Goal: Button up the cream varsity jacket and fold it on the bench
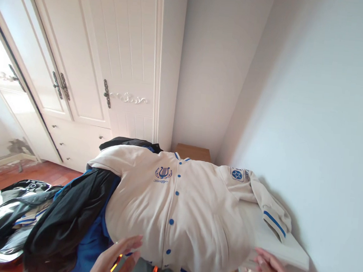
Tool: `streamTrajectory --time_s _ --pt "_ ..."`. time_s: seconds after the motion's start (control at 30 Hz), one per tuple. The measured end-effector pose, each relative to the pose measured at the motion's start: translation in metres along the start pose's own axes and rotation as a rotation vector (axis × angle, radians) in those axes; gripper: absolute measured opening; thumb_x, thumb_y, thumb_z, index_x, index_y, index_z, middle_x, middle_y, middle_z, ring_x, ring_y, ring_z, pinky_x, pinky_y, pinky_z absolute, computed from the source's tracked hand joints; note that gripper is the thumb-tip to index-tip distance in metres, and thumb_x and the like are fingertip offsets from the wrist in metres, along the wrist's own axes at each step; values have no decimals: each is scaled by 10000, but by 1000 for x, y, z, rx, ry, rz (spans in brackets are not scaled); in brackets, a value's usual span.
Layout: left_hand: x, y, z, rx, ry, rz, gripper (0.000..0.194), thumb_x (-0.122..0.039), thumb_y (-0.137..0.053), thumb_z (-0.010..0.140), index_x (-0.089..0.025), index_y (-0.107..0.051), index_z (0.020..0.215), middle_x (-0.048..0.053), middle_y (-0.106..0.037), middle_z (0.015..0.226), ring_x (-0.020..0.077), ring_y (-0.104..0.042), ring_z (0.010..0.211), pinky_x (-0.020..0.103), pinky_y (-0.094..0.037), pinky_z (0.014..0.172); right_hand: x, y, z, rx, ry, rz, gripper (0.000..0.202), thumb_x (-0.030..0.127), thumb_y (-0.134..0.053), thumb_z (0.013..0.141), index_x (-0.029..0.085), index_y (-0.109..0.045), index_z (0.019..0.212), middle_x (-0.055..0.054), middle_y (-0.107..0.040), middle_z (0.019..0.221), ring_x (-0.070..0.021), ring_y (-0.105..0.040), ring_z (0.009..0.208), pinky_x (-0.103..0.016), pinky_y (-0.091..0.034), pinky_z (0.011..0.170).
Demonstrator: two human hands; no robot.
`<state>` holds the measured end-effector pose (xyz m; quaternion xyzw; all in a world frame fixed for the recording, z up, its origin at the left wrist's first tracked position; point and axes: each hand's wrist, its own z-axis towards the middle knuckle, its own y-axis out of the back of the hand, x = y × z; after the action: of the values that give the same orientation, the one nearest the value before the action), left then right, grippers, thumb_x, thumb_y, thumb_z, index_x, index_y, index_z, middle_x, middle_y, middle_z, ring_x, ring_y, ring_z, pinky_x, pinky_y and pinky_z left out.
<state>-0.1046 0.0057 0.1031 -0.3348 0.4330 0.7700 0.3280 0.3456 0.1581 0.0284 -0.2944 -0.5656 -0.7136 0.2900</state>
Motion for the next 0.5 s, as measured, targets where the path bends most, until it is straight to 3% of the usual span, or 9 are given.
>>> streamTrajectory --time_s 0.07,0.13,0.2,0.27,0.4,0.5 --pt "-6 -11 13 58 -13 87 303 -426 -585 929 -237 -718 1124 87 -764 1040 212 -736 951 279 -589 850 11 14 30 -48 -16 51 477 614 -537 768 292 -670 1095 -118 -738 1033 -328 -716 969 -397 -613 795" --pt "-10 -23 32 103 -26 160 303 -372 -536 947 -223 -709 1146 106 -738 1129 234 -705 1053 336 -572 915 26 22 59 -147 80 -12 522 568 -512 775 255 -617 1180 -146 -687 1156 -337 -676 1064 -425 -576 887" --pt "-10 -38 54 150 -50 224 333 -326 -487 957 -200 -691 1188 129 -699 1225 253 -654 1165 386 -538 983 39 21 87 -200 193 -172 577 508 -465 787 206 -552 1271 -175 -598 1303 -346 -593 1208 -462 -500 1010" --pt "-6 -55 76 228 -66 329 401 -314 -468 960 -171 -637 1295 148 -622 1359 282 -549 1313 438 -478 1062 45 15 110 -218 204 -388 655 464 -450 767 137 -502 1332 -216 -494 1420 -384 -474 1335 -516 -409 1091" --pt "15 -85 101 420 -102 560 624 -463 -483 965 -118 -458 1485 160 -346 1580 360 -218 1500 561 -295 1177 34 0 140 -134 68 -676 710 410 -494 735 61 -479 1353 -264 -441 1453 -428 -447 1345 -525 -411 1062" --pt "32 -98 103 408 -130 621 664 -556 -399 986 -150 -430 1510 150 -332 1586 361 -214 1501 580 -239 1193 21 -3 147 -181 41 -698 629 379 -515 724 69 -541 1271 -276 -504 1376 -408 -473 1328 -480 -447 1022"
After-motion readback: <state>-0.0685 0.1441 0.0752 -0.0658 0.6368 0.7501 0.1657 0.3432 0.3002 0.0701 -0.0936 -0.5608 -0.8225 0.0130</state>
